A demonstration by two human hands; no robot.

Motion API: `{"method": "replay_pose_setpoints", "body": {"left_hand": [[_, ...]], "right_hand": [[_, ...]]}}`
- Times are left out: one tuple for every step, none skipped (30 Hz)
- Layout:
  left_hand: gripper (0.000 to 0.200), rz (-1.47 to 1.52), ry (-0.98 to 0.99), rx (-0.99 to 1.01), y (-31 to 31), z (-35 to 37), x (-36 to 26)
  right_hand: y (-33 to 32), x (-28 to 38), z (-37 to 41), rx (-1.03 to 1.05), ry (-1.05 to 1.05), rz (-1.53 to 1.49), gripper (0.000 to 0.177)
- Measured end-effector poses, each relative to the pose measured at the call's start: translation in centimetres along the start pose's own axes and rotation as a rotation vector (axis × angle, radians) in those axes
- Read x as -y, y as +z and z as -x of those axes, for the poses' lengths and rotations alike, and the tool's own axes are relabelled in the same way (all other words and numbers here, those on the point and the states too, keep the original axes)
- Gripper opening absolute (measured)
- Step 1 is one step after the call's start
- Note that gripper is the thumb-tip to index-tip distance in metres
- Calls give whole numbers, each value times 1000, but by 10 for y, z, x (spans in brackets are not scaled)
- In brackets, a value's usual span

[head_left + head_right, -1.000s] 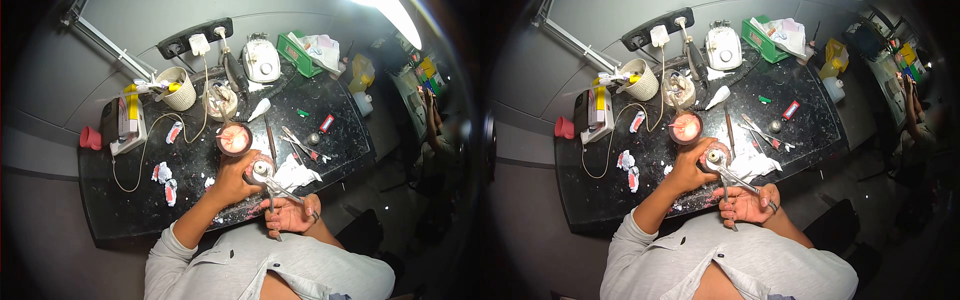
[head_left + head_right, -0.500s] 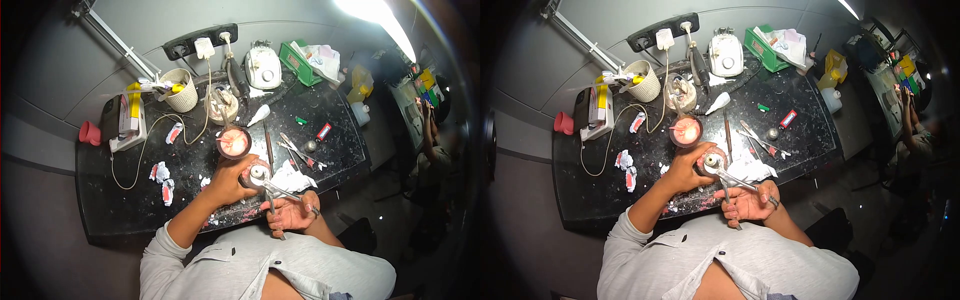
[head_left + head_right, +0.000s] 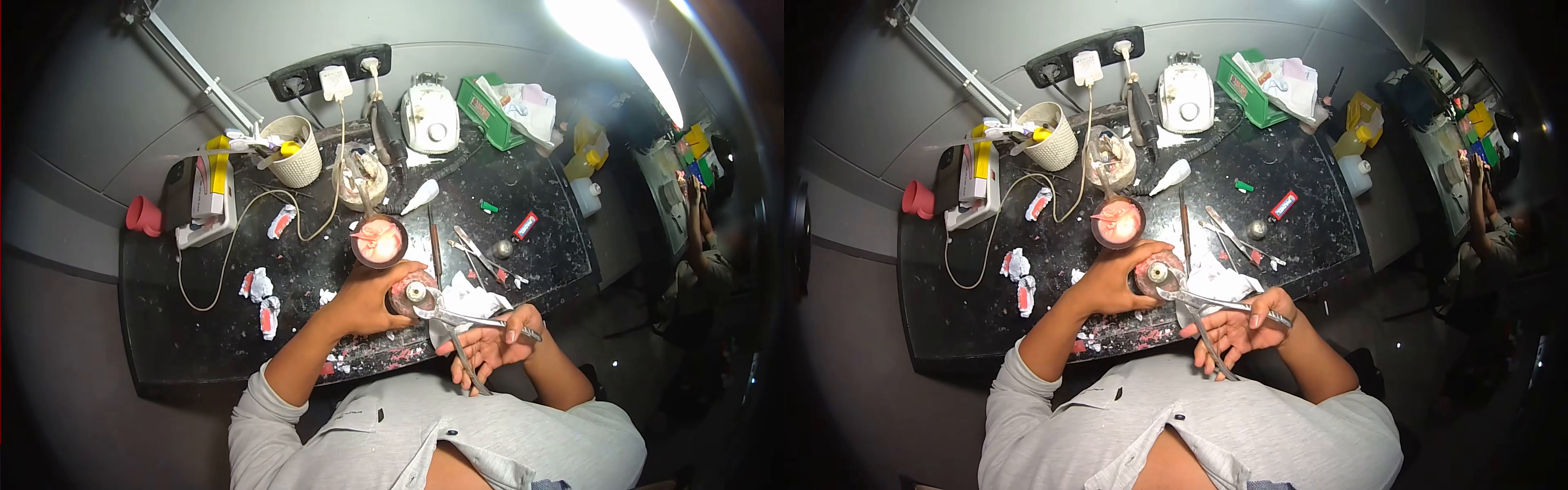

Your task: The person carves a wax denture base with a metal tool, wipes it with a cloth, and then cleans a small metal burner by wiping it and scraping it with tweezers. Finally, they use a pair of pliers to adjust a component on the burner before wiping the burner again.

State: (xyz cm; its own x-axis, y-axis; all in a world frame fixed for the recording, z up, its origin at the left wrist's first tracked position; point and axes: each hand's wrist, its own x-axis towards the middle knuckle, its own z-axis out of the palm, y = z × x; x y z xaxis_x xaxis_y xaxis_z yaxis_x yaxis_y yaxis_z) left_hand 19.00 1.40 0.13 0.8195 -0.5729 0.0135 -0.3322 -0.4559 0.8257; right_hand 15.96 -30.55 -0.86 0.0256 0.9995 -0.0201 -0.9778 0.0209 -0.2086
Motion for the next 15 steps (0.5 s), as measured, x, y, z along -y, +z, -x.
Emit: {"method": "replay_pose_setpoints", "body": {"left_hand": [[86,22,-16,4,0,1,0],[86,20,-11,13,1,2,0],[86,-19,-6,-6,2,3,2],[86,-57,2,-24,3,3,3],[86,-54,15,-13,4,3,3],[88,-46,-8,-34,6,4,3],[89,-38,-31,-55,7,5,4],[94,-71,-17,-54,7,5,4],[94,-65,-8,-40,7,5,1],[96,-63,-4,-46,5,5,-1],[97,-64,-1,-57,4,5,-3],[96,-16,44,-84,6,5,1],[96,-20,49,-79,8,6,4],[95,-49,111,-124,10,6,6],[95,-75,170,-171,10,8,7]], "right_hand": [[4,-4,4,1,-8,-1,110],[9,-9,11,-59,-44,90,108],[15,-12,19,-120,-82,182,107],[30,-13,29,-212,-153,298,101],[48,-13,41,-343,-214,446,91],[68,-14,55,-576,-258,662,83],[81,-18,66,-815,-296,874,76],[83,-25,71,-1090,-399,1034,69],[84,-33,73,-1367,-498,1186,63],[83,-33,73,-1590,-475,1389,60],[79,-26,73,-1809,-438,1595,56],[63,-25,76,-1921,-537,1575,53],[61,-21,72,-2048,-477,1482,51],[53,-19,72,-2122,-483,1539,51],[44,-17,73,-2193,-485,1598,51]]}}
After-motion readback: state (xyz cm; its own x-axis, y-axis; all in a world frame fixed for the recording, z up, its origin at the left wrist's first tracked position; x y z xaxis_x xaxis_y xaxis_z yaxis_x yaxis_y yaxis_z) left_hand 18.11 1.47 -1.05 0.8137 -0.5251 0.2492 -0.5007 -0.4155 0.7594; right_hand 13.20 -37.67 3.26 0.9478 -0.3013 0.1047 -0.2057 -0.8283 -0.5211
